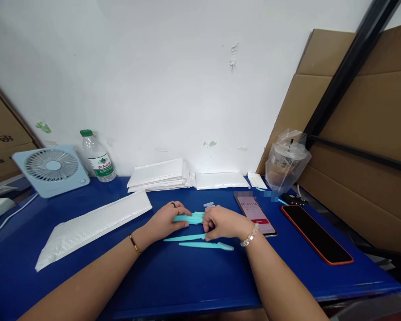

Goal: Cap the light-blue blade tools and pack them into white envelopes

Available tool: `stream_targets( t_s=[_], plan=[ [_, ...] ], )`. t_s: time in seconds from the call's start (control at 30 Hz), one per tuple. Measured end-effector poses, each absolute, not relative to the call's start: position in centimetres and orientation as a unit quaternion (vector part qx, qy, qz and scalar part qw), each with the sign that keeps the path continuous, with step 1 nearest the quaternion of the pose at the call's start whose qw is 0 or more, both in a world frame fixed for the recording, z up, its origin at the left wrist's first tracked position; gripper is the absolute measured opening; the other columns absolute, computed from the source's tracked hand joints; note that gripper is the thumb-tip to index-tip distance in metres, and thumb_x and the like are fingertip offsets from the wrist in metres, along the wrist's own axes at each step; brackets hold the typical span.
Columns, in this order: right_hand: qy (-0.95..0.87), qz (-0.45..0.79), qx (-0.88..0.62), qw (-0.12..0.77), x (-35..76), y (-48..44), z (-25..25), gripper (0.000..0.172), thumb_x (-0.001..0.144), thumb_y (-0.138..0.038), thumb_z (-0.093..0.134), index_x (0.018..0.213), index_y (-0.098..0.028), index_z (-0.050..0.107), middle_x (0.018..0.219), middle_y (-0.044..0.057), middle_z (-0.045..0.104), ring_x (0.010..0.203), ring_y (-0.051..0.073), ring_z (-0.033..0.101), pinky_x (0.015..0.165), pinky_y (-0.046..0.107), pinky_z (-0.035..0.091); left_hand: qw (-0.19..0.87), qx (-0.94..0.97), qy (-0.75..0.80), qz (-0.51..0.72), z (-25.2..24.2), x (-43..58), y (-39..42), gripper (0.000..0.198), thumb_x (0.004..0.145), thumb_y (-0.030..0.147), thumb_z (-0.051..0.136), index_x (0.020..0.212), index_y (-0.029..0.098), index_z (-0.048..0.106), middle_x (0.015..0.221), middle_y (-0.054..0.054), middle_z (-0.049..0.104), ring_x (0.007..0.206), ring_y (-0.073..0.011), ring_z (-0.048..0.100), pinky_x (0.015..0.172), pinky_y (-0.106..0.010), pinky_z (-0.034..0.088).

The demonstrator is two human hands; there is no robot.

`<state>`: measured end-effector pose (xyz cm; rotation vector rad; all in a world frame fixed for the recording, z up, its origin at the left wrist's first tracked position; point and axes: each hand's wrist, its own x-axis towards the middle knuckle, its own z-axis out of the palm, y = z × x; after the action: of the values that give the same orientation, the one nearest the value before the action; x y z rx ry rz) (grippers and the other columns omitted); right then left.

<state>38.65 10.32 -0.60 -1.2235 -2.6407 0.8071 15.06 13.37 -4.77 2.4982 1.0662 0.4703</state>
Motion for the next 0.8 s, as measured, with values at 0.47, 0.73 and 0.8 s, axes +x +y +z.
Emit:
stream_targets(
  t_s=[0.47, 0.73, 0.8],
  plan=[
    [-0.838, 0.229, -0.464, 0.172, 39.5, 11.2, -0.6, 0.013, 0.08, -0.029, 0.059, 0.076, -0.018, 0.061, 0.08, 0.002, 0.055, 0.067, 0.012, 0.052, 0.059, 0.023, 0.038, 0.17, 0.895, 0.37, 0.18, -2.8, 15.3, 12.3, 0.022, 0.089, 0.035, 0.046, 0.086, 0.024, 0.065, 0.089, 0.0, 0.067, 0.084, -0.0168, 0.057, 0.075, -0.028, 0.04],
    [-0.81, 0.238, -0.512, 0.154, 40.9, 11.1, 0.0, 0.018, 0.072, -0.034, 0.066, 0.078, -0.017, 0.065, 0.081, 0.003, 0.06, 0.07, 0.014, 0.055, 0.059, 0.023, 0.04, 0.181, 0.897, 0.363, 0.173, -3.8, 14.5, 13.2, 0.052, 0.072, 0.05, 0.065, 0.117, 0.027, 0.055, 0.111, -0.004, 0.059, 0.101, -0.0234, 0.051, 0.084, -0.034, 0.041],
    [-0.826, 0.282, -0.482, 0.08, 40.7, 10.2, 0.7, 0.024, 0.064, -0.036, 0.072, 0.078, -0.018, 0.066, 0.079, 0.001, 0.062, 0.07, 0.015, 0.056, 0.058, 0.023, 0.04, 0.189, 0.901, 0.353, 0.17, -4.1, 14.6, 13.3, 0.04, 0.075, 0.044, 0.064, 0.11, 0.025, 0.059, 0.109, -0.003, 0.06, 0.1, -0.0221, 0.052, 0.084, -0.032, 0.041]
  ],
)
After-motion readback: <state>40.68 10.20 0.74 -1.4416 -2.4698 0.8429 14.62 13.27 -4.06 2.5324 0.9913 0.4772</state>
